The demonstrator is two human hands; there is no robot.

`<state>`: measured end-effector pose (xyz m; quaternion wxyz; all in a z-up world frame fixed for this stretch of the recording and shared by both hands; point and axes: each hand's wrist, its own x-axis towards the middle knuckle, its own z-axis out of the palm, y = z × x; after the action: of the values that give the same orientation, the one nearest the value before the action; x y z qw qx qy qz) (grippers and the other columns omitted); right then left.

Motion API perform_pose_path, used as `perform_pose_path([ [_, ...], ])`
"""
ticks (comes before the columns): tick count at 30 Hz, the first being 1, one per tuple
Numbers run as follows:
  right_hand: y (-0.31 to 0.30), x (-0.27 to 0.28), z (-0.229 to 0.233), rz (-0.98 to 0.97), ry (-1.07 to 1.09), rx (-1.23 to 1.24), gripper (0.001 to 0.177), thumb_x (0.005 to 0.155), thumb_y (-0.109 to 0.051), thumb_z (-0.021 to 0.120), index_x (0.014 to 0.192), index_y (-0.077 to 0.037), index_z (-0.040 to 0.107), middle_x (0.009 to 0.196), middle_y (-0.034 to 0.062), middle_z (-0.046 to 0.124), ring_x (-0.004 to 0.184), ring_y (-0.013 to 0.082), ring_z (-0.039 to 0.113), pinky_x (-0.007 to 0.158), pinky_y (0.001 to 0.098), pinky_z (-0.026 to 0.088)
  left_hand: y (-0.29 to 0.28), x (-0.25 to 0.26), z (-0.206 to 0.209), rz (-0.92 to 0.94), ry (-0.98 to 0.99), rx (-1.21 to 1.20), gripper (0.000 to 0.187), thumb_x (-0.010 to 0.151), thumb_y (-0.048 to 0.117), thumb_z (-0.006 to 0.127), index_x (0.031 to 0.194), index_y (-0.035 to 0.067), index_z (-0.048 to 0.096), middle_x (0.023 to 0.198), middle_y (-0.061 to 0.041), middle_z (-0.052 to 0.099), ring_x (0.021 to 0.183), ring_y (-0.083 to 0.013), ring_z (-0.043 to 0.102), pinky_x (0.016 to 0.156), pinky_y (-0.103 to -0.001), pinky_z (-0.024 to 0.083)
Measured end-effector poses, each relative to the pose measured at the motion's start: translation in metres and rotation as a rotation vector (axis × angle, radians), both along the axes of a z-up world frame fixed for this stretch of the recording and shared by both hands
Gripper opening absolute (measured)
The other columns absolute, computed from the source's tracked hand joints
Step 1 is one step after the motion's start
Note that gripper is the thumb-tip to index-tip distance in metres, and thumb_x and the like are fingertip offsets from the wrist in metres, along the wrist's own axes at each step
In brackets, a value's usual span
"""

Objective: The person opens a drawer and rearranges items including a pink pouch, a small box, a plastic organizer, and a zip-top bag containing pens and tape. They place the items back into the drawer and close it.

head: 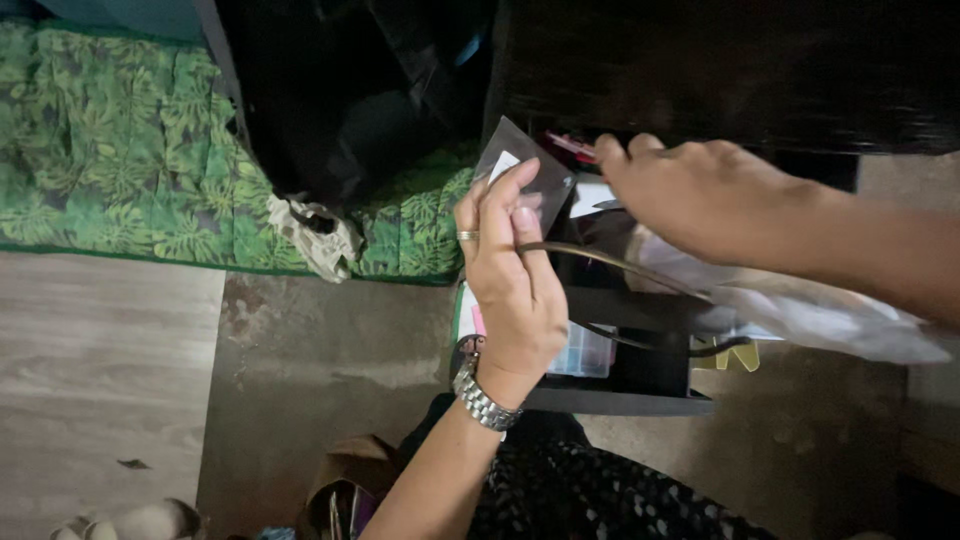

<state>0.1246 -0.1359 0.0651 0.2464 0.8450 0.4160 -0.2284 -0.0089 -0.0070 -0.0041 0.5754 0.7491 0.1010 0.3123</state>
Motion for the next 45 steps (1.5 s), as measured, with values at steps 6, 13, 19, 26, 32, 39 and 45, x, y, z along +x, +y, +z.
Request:
perform_pose_path([
  [6, -0.047, -0.013, 0.004, 0.059, -0.11, -0.047, 0.068, 0.099, -0.016, 0.053, 0.159, 0.0, 0.026, 0.102, 0.0059, 0.061, 0.041, 0.0056, 0.06, 0.034, 0.02, 0.05, 0.005, -0.004, -0.001, -0.002, -0.06, 0.005, 0.032, 0.116, 0.007, 0.039, 0.143, 0.001, 0.055, 0.137, -0.017, 0.055, 0.122, -0.0233, 0.055, 0.112, -0.034, 0.046],
  [13, -0.104, -0.027, -0.018, -0.173, -0.225, 0.169, 0.073, 0.101, -0.029, 0.054, 0.16, 0.003, 0.026, 0.093, 0.0129, 0.063, 0.043, 0.0111, 0.057, 0.034, 0.0246, 0.046, 0.008, -0.005, 0.001, -0.027, -0.052, 0.036, 0.03, 0.116, 0.009, 0.04, 0.141, 0.0, 0.055, 0.133, -0.016, 0.059, 0.126, -0.027, 0.053, 0.111, -0.035, 0.045],
  [19, -0.155, -0.056, -0.025, -0.25, -0.472, 0.487, 0.067, 0.095, -0.019, 0.062, 0.148, 0.009, 0.032, 0.091, 0.02, 0.058, 0.054, 0.0205, 0.058, 0.04, 0.0333, 0.049, 0.011, 0.016, 0.009, -0.227, 0.28, 0.044, 0.024, 0.11, 0.014, 0.045, 0.115, 0.0, 0.064, 0.118, -0.018, 0.063, 0.11, -0.0341, 0.063, 0.095, -0.041, 0.05],
  [26, -0.174, -0.076, -0.057, -0.072, -0.619, 0.914, 0.065, 0.092, -0.007, 0.066, 0.144, 0.015, 0.034, 0.086, 0.0172, 0.054, 0.059, 0.0257, 0.057, 0.049, 0.0404, 0.048, -0.015, 0.037, 0.015, -0.59, 0.342, -0.027, 0.019, 0.106, 0.012, 0.053, 0.104, -0.002, 0.064, 0.1, -0.02, 0.064, 0.099, -0.0328, 0.063, 0.09, -0.042, 0.05],
  [32, -0.148, -0.055, -0.04, -0.11, -0.416, 1.213, 0.06, 0.101, -0.001, 0.06, 0.15, 0.009, 0.026, 0.096, 0.0147, 0.058, 0.072, 0.0216, 0.063, 0.056, 0.033, 0.054, -0.014, 0.044, 0.022, -0.562, 0.097, -0.37, 0.021, 0.108, 0.012, 0.043, 0.109, 0.001, 0.061, 0.12, -0.008, 0.067, 0.116, -0.0177, 0.065, 0.101, -0.032, 0.055],
  [39, -0.12, -0.039, -0.036, -0.232, -0.383, 1.507, 0.058, 0.116, 0.008, 0.059, 0.155, -0.005, 0.019, 0.124, 0.0137, 0.054, 0.104, 0.0168, 0.056, 0.094, 0.0282, 0.05, 0.016, 0.062, 0.043, -0.634, 0.133, -0.11, 0.028, 0.103, 0.01, 0.053, 0.126, -0.004, 0.06, 0.111, -0.009, 0.067, 0.092, -0.0158, 0.068, 0.079, -0.028, 0.057],
  [45, -0.097, -0.028, -0.047, -0.37, -0.315, 1.681, 0.06, 0.103, 0.009, 0.057, 0.15, 0.001, 0.021, 0.128, 0.013, 0.045, 0.109, 0.0167, 0.049, 0.087, 0.03, 0.044, 0.015, 0.063, 0.041, -0.705, -0.072, -0.025, 0.019, 0.106, 0.001, 0.054, 0.122, -0.006, 0.06, 0.113, -0.012, 0.062, 0.102, -0.021, 0.063, 0.095, -0.029, 0.053],
])
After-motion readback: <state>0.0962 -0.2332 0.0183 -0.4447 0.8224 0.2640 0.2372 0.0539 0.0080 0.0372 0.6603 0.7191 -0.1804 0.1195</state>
